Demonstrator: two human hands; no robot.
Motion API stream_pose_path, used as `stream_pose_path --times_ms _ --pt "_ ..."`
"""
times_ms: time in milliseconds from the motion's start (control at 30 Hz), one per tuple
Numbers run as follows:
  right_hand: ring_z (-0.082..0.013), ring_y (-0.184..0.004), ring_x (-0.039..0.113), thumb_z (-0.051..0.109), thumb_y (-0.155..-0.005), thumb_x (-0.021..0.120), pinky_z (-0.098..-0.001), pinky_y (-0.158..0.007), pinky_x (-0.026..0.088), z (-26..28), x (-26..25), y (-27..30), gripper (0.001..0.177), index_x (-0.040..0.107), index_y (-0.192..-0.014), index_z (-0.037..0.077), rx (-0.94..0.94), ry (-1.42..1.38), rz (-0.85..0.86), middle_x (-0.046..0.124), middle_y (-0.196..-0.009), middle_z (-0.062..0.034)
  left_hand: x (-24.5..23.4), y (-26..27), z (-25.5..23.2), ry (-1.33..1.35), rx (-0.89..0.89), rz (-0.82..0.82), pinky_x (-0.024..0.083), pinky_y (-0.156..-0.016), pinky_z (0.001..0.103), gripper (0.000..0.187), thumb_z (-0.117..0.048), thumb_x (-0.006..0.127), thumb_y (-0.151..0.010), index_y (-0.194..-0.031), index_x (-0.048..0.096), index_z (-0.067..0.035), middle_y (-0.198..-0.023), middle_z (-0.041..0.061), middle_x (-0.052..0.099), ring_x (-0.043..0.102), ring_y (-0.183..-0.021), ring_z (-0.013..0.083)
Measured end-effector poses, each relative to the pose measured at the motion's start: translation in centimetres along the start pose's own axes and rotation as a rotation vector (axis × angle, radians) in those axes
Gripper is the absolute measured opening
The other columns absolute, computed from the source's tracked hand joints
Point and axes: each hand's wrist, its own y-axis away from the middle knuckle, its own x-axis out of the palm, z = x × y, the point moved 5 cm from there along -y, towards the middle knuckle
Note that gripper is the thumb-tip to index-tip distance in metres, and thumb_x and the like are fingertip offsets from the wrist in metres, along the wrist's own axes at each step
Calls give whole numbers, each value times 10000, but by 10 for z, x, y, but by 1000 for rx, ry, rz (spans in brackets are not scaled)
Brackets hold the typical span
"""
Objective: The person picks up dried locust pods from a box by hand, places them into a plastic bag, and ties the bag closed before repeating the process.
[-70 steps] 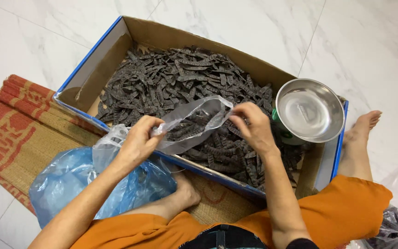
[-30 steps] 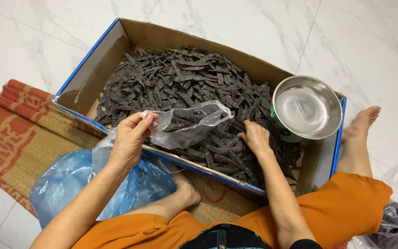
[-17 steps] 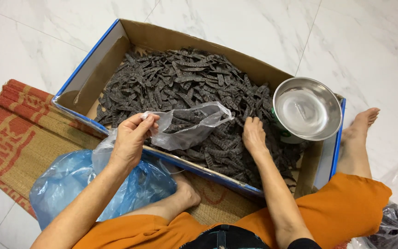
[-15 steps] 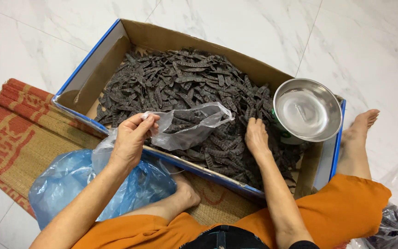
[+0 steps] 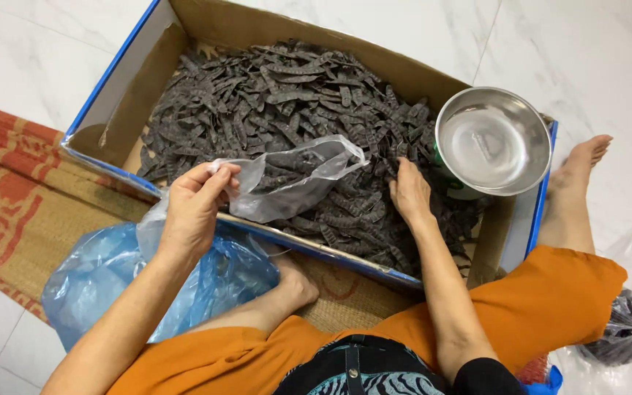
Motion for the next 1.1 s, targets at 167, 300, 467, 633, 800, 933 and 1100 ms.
stream_pose_path --times_ms 167,300,467,633,800,933,1100 --pt "-333 -994 675 91 -1007 660 -447 -848 541 28 -44 -21 300 526 -1273 57 83 -176 -38 669 -1106 -166 -1 4 -2 -1 13 2 445 -728 229 208 -183 670 -1015 -1123 732 -16 -923 9 704 603 -820 78" --pt "-228 -963 630 93 -1068 646 -413 -828 539 81 -114 -39 245 507 -1258 28 75 -480 -115 624 -1062 -107 3 5 -7 3 43 2 443 -729 221 308 -150 675 -1002 -1273 697 -4 -944 -1 694 592 -830 69" --pt "-176 -960 604 106 -1108 604 -386 -899 555 156 -142 -53 170 500 -1231 51 -112 -942 -106 600 -1045 -64 10 7 -10 24 44 2 509 -793 231 427 -143 684 -984 -1384 626 -5 -947 -6 696 630 -868 71" --pt "-174 -974 611 95 -1130 593 -368 -1008 559 214 -81 -71 137 479 -1204 73 -319 -1142 64 628 -1052 -78 10 6 -9 -2 48 6 515 -811 241 487 -113 693 -962 -1427 604 1 -951 5 705 646 -871 83" --pt "-197 -1029 696 96 -1070 590 -370 -948 579 231 -17 -75 223 477 -1262 78 -421 -977 333 689 -1110 -89 6 4 -5 29 71 19 526 -823 234 621 -59 682 -958 -1542 477 -11 -1006 17 697 662 -894 88" --pt "-357 -1128 666 38 -915 649 -427 -967 530 229 -20 -55 414 517 -1306 73 -606 -622 337 680 -1206 -194 0 1 -4 56 97 -30 528 -774 226 717 -35 666 -955 -1602 357 -52 -1086 24 702 668 -904 86" --pt "-416 -1124 634 84 -951 657 -463 -925 505 222 -35 -47 415 485 -1326 49 -503 -484 547 665 -1195 -218 -5 0 2 22 104 -64 507 -733 218 726 -37 660 -965 -1623 355 -61 -1093 23 698 673 -920 90"
